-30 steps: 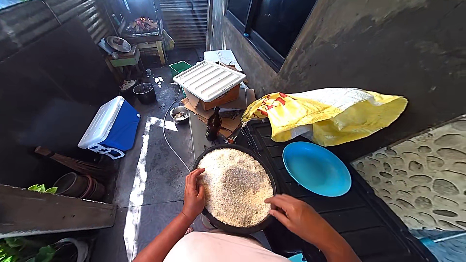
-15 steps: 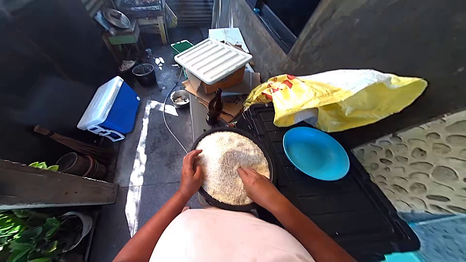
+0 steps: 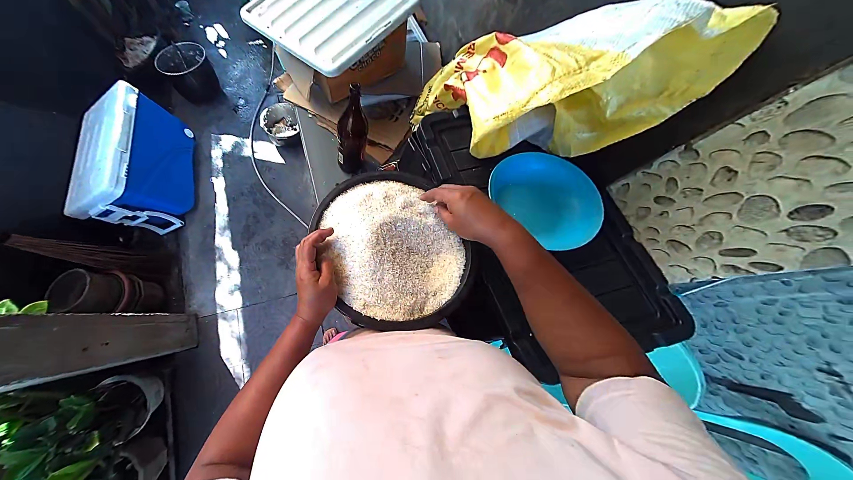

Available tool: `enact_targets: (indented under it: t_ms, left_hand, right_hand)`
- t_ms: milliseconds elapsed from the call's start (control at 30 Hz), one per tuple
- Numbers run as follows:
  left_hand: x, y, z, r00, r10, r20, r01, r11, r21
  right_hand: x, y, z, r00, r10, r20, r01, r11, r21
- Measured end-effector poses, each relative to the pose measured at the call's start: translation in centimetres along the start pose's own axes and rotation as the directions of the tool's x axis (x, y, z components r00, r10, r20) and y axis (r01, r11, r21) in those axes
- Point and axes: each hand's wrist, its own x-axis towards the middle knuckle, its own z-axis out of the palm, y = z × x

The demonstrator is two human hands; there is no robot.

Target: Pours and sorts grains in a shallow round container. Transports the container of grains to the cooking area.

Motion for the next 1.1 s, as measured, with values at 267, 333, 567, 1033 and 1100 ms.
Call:
enact_targets:
  t_ms: [267, 333, 567, 1033, 1100]
  left_hand:
    - [-0.1, -0.3, 0.1, 1.0, -0.009, -0.005, 0.008, 0.999, -0.041]
    - [-0.1, -0.3, 0.1, 1.0, -0.003, -0.009, 0.003, 0.999, -0.036]
    - [-0.1, 0.1, 0.0, 1.0, 0.021, -0.009, -0.021, 1.0, 0.014]
    - [0.0, 0.0, 0.0, 1.0, 0.026, -0.004, -0.026, 1.0, 0.008]
    - [0.1, -0.1, 0.0, 1.0, 0.03, -0.002, -0.03, 1.0, 0.0]
  right_hand:
    - [-2.0, -5.6, 5.4, 0.993, -0.103, 0.064, 0.102, 0.995, 0.016]
    - [-3.3, -6.6, 5.3, 0.976, -0.208, 0.067, 0.206, 0.978, 0.031]
    - [-5.1, -3.7, -0.1, 0.935, -0.309, -0.175, 0.334, 0.933, 0.137]
    - [-4.5, -0.4, 3.5, 0.995, 0.099, -0.008, -0.099, 0.984, -0.148]
    - [-4.4, -1.2, 4.8, 0.999, 0.051, 0.005, -0.05, 0.991, -0.12]
